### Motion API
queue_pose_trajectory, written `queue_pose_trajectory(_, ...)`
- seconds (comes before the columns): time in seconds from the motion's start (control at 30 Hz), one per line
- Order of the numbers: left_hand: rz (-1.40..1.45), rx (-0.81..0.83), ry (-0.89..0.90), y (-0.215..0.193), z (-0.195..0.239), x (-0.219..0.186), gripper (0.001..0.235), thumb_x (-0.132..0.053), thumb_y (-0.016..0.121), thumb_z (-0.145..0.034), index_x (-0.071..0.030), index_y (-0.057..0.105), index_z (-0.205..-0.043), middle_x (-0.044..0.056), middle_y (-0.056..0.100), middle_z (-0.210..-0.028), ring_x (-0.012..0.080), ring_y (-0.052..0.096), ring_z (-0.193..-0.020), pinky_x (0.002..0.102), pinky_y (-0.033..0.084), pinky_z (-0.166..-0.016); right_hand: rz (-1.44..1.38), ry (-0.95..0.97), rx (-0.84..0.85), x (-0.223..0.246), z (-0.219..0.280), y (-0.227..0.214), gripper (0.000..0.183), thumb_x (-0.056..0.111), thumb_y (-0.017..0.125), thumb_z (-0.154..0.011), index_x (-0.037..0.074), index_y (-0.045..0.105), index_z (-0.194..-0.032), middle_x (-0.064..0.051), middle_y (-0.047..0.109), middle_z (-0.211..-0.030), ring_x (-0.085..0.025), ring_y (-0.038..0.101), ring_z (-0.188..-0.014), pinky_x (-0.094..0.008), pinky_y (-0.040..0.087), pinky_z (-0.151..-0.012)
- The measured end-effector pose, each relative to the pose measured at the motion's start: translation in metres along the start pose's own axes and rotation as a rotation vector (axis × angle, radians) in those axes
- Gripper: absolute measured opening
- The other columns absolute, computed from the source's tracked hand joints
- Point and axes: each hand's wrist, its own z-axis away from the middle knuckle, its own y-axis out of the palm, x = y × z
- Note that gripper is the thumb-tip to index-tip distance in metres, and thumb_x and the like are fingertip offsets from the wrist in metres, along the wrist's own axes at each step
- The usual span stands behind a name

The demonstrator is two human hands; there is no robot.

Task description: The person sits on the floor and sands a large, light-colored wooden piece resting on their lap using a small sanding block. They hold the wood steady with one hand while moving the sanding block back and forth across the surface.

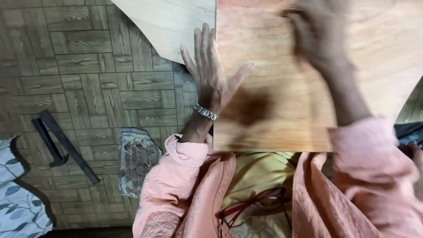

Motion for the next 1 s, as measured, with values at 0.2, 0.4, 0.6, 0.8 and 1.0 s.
queue_pose_trajectory(0.2, 0.032, -0.057, 0.042, 0.015, 0.000, 0.010, 0.116, -0.076, 0.068, -0.088, 0.000, 0.022, -0.162, 0.016, 0.023, -0.172, 0.0306, 0.020, -0.166, 0.069, 0.004, -0.139, 0.218, -0.244, -0.100, 0.106, -0.089, 0.083, 0.006, 0.021, 0.065, -0.109, 0.017, 0.064, -0.104, -0.004, 0.055, -0.095, -0.026, 0.050, -0.085, -0.043, 0.038, -0.073)
queue_pose_trajectory(0.4, -0.106, 0.052, -0.042, 0.000, -0.008, 0.003, 0.127, -0.089, 0.081, -0.082, -0.011, 0.024, -0.164, 0.009, 0.027, -0.174, 0.0255, 0.023, -0.167, 0.064, 0.007, -0.138, 0.021, -0.182, -0.001, 0.028, -0.033, 0.037, 0.014, -0.001, 0.061, -0.112, 0.003, 0.074, -0.117, -0.014, 0.076, -0.112, -0.034, 0.068, -0.101, -0.044, 0.048, -0.092)
queue_pose_trajectory(0.6, -0.215, 0.098, -0.038, -0.006, -0.009, -0.002, 0.132, -0.098, 0.080, -0.087, -0.011, 0.017, -0.165, 0.007, 0.024, -0.177, 0.0239, 0.023, -0.169, 0.063, 0.007, -0.140, 0.198, -0.100, -0.038, 0.040, 0.000, -0.009, 0.006, 0.006, 0.069, -0.122, 0.003, 0.074, -0.120, -0.010, 0.071, -0.113, -0.035, 0.052, -0.104, -0.049, 0.032, -0.103)
queue_pose_trajectory(0.8, -0.882, 0.420, 0.000, -0.025, -0.024, -0.014, 0.150, -0.136, 0.021, -0.086, -0.013, 0.009, -0.169, 0.013, 0.006, -0.175, 0.0249, 0.008, -0.166, 0.059, 0.003, -0.130, 0.263, -0.148, -0.124, 0.092, -0.084, 0.082, 0.008, 0.024, 0.064, -0.109, 0.017, 0.067, -0.106, -0.008, 0.062, -0.097, -0.030, 0.053, -0.088, -0.044, 0.037, -0.074)
queue_pose_trajectory(1.0, -0.231, 0.109, -0.056, -0.020, -0.019, -0.012, 0.119, -0.093, 0.041, -0.087, -0.005, 0.019, -0.164, 0.016, 0.022, -0.175, 0.0299, 0.025, -0.168, 0.060, 0.012, -0.139, 0.108, -0.168, 0.030, 0.100, -0.048, 0.032, 0.018, 0.021, 0.055, -0.118, 0.011, 0.070, -0.114, -0.009, 0.057, -0.100, -0.033, 0.048, -0.095, -0.044, 0.034, -0.087)
